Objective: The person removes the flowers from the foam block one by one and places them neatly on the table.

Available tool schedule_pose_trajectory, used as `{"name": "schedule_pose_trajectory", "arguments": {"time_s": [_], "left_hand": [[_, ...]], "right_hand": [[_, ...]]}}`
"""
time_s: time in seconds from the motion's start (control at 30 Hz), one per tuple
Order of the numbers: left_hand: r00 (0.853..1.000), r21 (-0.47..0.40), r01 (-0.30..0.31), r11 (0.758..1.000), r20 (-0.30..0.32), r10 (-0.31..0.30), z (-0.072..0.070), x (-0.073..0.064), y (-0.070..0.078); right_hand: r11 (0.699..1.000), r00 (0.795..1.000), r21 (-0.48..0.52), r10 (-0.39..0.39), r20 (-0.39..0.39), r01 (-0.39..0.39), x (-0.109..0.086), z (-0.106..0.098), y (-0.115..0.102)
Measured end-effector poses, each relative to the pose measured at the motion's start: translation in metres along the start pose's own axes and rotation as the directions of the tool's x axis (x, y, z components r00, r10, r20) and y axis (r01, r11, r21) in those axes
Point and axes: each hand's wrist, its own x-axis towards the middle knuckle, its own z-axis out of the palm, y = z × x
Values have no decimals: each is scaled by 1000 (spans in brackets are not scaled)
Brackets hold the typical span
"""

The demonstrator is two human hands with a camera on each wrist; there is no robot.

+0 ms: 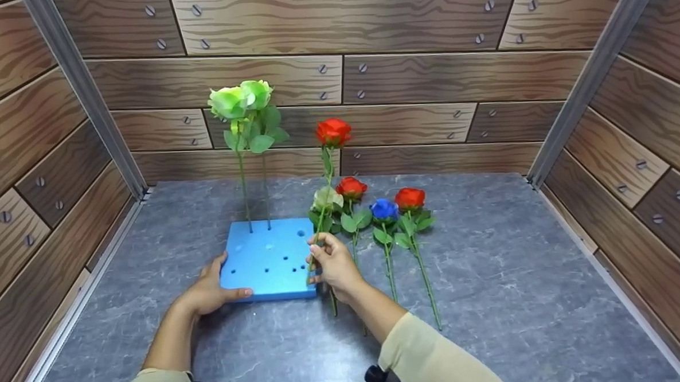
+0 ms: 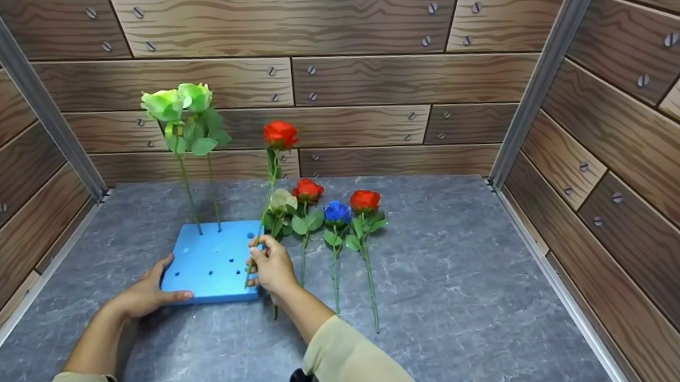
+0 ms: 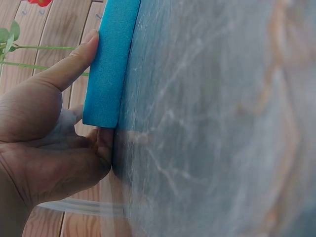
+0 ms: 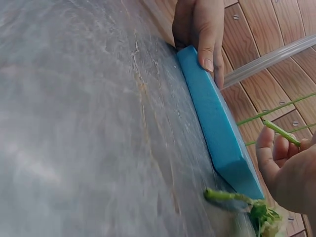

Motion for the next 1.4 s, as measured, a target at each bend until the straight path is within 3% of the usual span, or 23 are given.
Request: {"name": "schedule_pose_trajectory", "arguments": {"time_s": [0.5,1.0,1.4], "left_hand": [[1000,8,13,1000,-2,-13,-5,-4,0],[1000,11,3,1000,4,-3,-1,-1,1],[1000,-10,16,1000,13,-15,0,-1,2]], "right_hand": [[996,997,-69,55,54,-51,-24,-42,-12],[981,993,-168,105,54,-94,-57,-121,-27],[961,986,-246,146,76,-123,-76,-172,-38]]}}
